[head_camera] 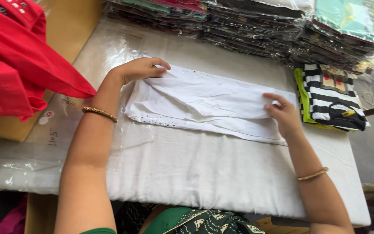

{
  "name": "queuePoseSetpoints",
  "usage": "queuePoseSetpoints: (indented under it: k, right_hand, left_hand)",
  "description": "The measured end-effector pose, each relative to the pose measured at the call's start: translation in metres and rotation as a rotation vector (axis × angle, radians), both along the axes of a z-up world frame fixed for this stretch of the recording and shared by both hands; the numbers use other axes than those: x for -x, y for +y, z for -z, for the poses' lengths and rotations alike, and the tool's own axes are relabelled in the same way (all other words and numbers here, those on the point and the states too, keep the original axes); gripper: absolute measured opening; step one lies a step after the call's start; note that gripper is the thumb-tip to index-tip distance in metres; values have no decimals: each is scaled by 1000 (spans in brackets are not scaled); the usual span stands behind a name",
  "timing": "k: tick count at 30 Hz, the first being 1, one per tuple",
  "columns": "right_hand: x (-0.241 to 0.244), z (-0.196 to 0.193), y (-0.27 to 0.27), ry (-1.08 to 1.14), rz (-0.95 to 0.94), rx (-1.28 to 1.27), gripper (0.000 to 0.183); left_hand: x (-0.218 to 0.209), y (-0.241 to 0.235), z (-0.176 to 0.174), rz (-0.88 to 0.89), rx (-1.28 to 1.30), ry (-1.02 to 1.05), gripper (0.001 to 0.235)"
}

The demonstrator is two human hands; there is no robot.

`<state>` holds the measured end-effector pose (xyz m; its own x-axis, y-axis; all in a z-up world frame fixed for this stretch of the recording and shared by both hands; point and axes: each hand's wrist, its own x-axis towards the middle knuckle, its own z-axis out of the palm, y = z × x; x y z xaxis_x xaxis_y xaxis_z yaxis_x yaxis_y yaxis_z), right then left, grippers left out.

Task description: The person folds a white long-sleeved shirt with a decorative pattern on the hem, smoothing and aligning the sleeves and body before folding it into a compact rectangle. The person then folds a red long-sleeved shirt using a similar method, smoothing the fabric and folding the sleeves inward before completing the fold.

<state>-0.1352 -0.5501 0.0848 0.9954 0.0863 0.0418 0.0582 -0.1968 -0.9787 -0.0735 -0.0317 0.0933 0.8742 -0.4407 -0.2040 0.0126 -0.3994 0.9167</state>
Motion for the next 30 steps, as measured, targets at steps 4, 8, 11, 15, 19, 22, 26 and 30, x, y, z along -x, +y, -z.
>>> queuePoseSetpoints:
  k: [4, 8, 11, 15, 19, 22, 26, 30]
  right_hand:
    - [1, -1, 2, 51, 18, 209, 42]
    - [11, -26, 24, -79, 45, 521, 42]
    - [9, -21, 27, -142, 60, 846, 44]
    - [-6, 7, 42, -280, -82, 1139, 50]
    - [1, 15, 92, -251, -286, 1220, 61]
    - [7, 3, 98, -175, -372, 1282, 65]
    - [-4, -10, 61, -27, -223, 1215, 65]
    - [-40, 26, -27, 23, 28, 1247, 67]
  left_hand:
    - [4, -17, -8, 59, -125, -152, 59]
    - [13, -34, -15, -68, -382, -188, 48]
    - [10, -52, -3, -123, -592, -404, 44]
    - [-2, -101, 42, -3, -596, -856, 46]
    - [52, -149, -15, 219, -768, -628, 62]
    - [60, -146, -24, 338, -906, -345, 72]
    - [39, -113, -3, 300, -820, -269, 78]
    - [6, -62, 14, 24, -912, -173, 72]
